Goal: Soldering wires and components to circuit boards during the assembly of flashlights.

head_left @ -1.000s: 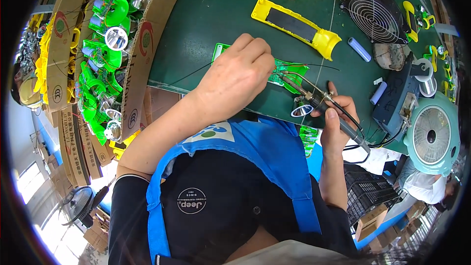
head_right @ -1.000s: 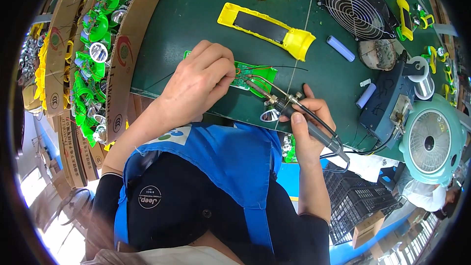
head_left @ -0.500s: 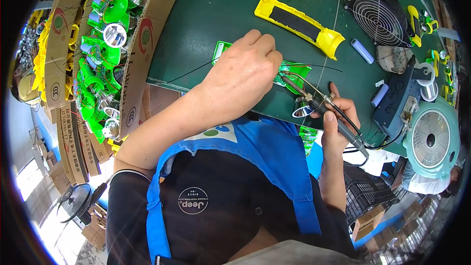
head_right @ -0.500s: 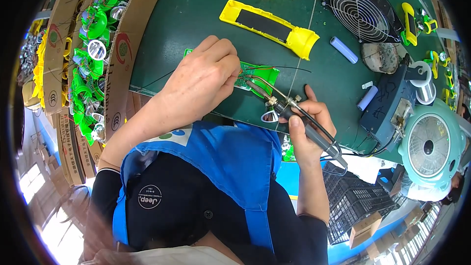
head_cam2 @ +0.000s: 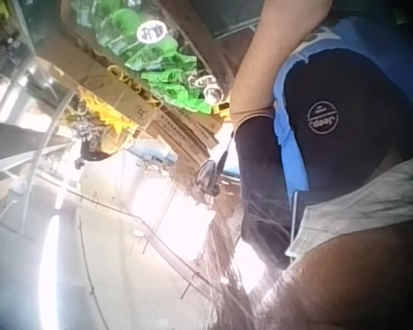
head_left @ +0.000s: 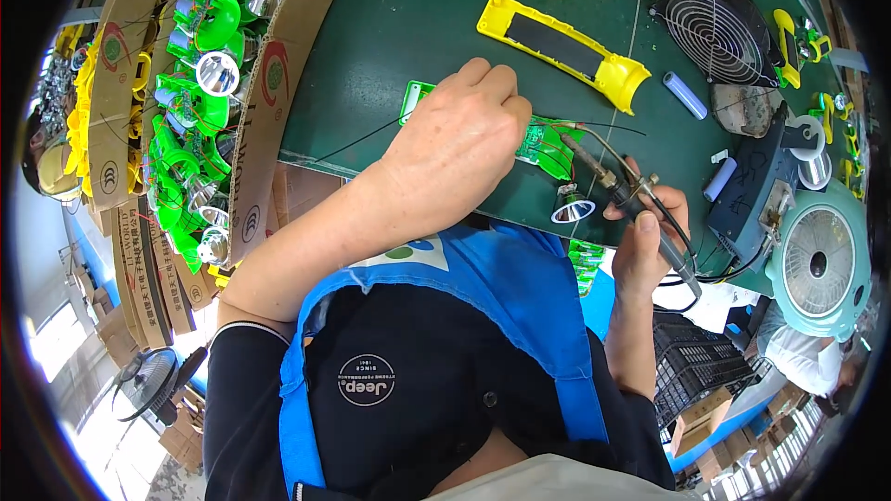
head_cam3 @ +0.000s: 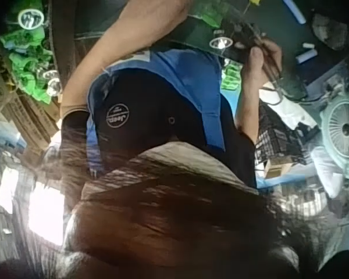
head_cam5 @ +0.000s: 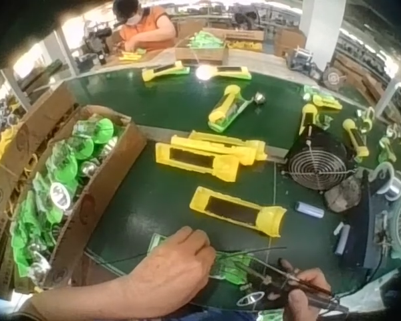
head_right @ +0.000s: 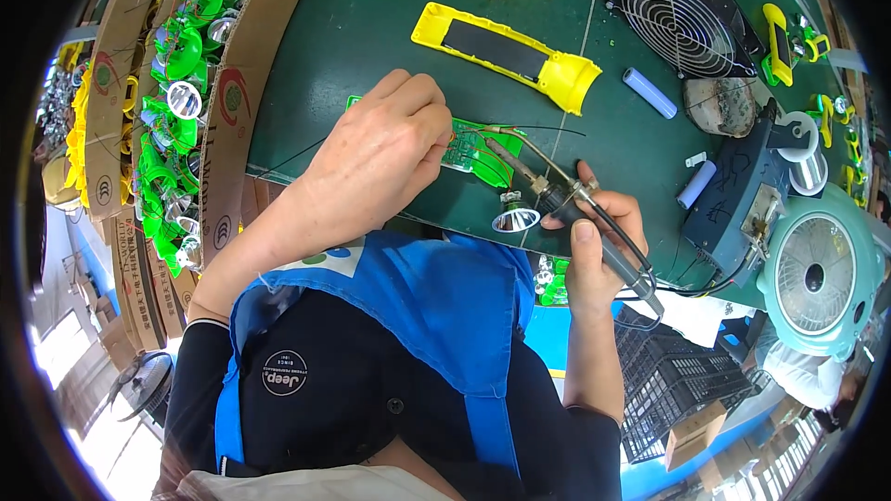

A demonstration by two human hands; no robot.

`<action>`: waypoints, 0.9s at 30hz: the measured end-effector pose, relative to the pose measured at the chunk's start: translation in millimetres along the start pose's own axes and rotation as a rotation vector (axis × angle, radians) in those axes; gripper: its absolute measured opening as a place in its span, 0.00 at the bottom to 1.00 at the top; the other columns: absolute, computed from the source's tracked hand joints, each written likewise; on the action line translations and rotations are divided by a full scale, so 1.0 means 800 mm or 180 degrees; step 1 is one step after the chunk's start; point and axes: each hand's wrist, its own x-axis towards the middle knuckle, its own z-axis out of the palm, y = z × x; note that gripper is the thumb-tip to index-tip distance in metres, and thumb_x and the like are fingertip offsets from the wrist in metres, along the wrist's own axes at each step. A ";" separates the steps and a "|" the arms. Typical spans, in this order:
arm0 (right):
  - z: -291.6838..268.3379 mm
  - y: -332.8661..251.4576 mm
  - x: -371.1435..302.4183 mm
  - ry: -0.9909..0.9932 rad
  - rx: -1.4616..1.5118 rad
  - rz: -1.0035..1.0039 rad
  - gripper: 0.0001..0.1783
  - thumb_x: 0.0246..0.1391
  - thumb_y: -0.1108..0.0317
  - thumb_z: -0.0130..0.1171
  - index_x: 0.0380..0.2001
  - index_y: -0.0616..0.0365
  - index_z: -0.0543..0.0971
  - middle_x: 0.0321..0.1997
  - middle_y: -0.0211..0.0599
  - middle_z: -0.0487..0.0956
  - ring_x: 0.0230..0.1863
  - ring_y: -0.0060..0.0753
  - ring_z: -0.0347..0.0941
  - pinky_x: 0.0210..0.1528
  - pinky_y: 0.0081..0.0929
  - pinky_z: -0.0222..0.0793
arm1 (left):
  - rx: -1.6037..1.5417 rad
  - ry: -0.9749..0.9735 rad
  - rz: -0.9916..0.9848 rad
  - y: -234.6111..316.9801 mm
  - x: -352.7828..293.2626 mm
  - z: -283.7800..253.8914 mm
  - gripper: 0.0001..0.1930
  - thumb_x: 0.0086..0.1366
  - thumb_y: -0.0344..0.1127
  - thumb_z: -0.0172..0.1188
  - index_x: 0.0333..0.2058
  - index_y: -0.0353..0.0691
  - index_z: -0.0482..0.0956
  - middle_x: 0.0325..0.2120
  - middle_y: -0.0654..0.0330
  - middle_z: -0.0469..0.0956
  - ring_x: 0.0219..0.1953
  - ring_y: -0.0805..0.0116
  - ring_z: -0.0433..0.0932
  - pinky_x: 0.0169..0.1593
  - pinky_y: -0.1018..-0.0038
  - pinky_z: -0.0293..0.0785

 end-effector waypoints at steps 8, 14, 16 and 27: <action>0.004 -0.007 0.005 -0.0374 -0.0609 -0.0047 0.10 0.54 0.66 0.59 0.34 0.61 0.72 0.21 0.34 0.81 0.30 0.24 0.79 0.69 0.57 0.46 | 0.0035 -0.0005 -0.0045 -0.001 -0.001 0.000 0.05 0.49 0.20 0.59 0.25 0.32 0.72 0.32 0.54 0.71 0.38 0.55 0.71 0.40 0.64 0.72; 0.005 -0.007 0.005 -0.0406 -0.0772 -0.0135 0.12 0.54 0.64 0.61 0.33 0.60 0.72 0.21 0.33 0.81 0.28 0.22 0.78 0.68 0.57 0.48 | 0.0009 0.0011 -0.0052 -0.001 -0.001 0.001 0.05 0.49 0.20 0.59 0.25 0.33 0.72 0.32 0.54 0.71 0.37 0.55 0.71 0.40 0.64 0.72; 0.005 -0.007 0.006 -0.0458 -0.0865 -0.0217 0.13 0.53 0.62 0.62 0.32 0.59 0.72 0.20 0.32 0.80 0.27 0.21 0.77 0.68 0.57 0.50 | -0.0011 0.0021 -0.0070 0.000 -0.001 0.001 0.05 0.49 0.20 0.59 0.25 0.33 0.72 0.32 0.54 0.71 0.37 0.55 0.71 0.40 0.64 0.72; -0.005 0.001 0.003 -0.0260 -0.0317 -0.0189 0.15 0.56 0.61 0.59 0.35 0.61 0.69 0.23 0.38 0.79 0.29 0.27 0.78 0.68 0.60 0.47 | 0.0103 0.0009 -0.0086 0.002 -0.001 0.002 0.05 0.49 0.20 0.58 0.25 0.33 0.72 0.32 0.54 0.71 0.38 0.55 0.71 0.40 0.64 0.72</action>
